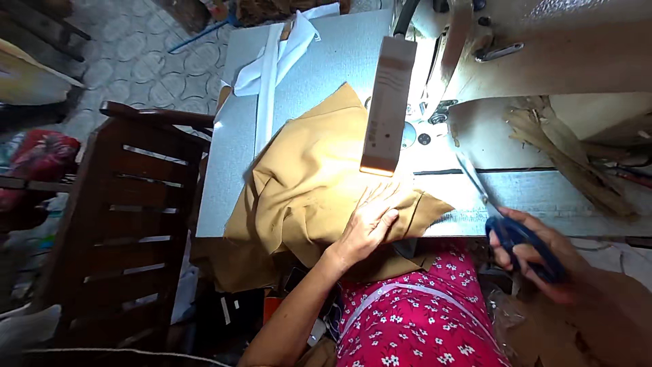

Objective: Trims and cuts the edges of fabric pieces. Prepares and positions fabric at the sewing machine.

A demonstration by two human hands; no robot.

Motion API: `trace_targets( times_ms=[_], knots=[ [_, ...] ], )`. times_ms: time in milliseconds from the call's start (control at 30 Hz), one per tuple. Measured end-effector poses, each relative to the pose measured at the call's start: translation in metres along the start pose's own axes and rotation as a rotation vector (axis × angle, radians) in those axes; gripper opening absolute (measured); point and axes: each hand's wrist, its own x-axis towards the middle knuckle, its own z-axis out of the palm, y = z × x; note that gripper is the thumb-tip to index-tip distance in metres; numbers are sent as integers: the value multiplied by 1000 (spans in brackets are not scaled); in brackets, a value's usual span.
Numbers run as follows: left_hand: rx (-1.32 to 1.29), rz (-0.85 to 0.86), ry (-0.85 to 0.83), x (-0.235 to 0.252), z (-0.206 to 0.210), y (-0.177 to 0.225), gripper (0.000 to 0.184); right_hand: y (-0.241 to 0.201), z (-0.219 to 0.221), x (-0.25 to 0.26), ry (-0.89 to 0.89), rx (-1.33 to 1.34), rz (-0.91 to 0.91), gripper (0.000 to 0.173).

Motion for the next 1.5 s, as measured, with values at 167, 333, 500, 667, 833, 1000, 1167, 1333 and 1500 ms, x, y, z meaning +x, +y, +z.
trace_targets(
  times_ms=[167, 333, 500, 667, 833, 1000, 1167, 1333, 1500],
  knots=[
    [-61, 39, -85, -11, 0, 3, 43, 43, 31, -4, -172, 139, 14, 79],
    [56, 84, -147, -14, 8, 7, 43, 65, 52, 0, -111, 46, -129, 69],
    [154, 102, -206, -12, 10, 8, 43, 64, 61, 4, 2, -86, -235, 62],
    [407, 86, -25, 6, 3, 4, 45, 65, 58, 5, 32, -160, -239, 57],
    [699, -136, -171, 21, 6, -2, 69, 67, 49, 5, -29, -245, -268, 63],
    [719, -145, -211, 22, 5, 1, 71, 67, 40, -4, -52, -299, -267, 70],
    [745, -82, -145, 18, 8, -1, 70, 48, 17, -26, -144, -16, 58, 60],
    [752, -125, -247, 22, 7, 3, 74, 43, 11, -11, -279, 34, 106, 57],
    [754, -106, -214, 20, 8, 0, 70, 48, 38, 5, -189, 40, 46, 65]
  ],
)
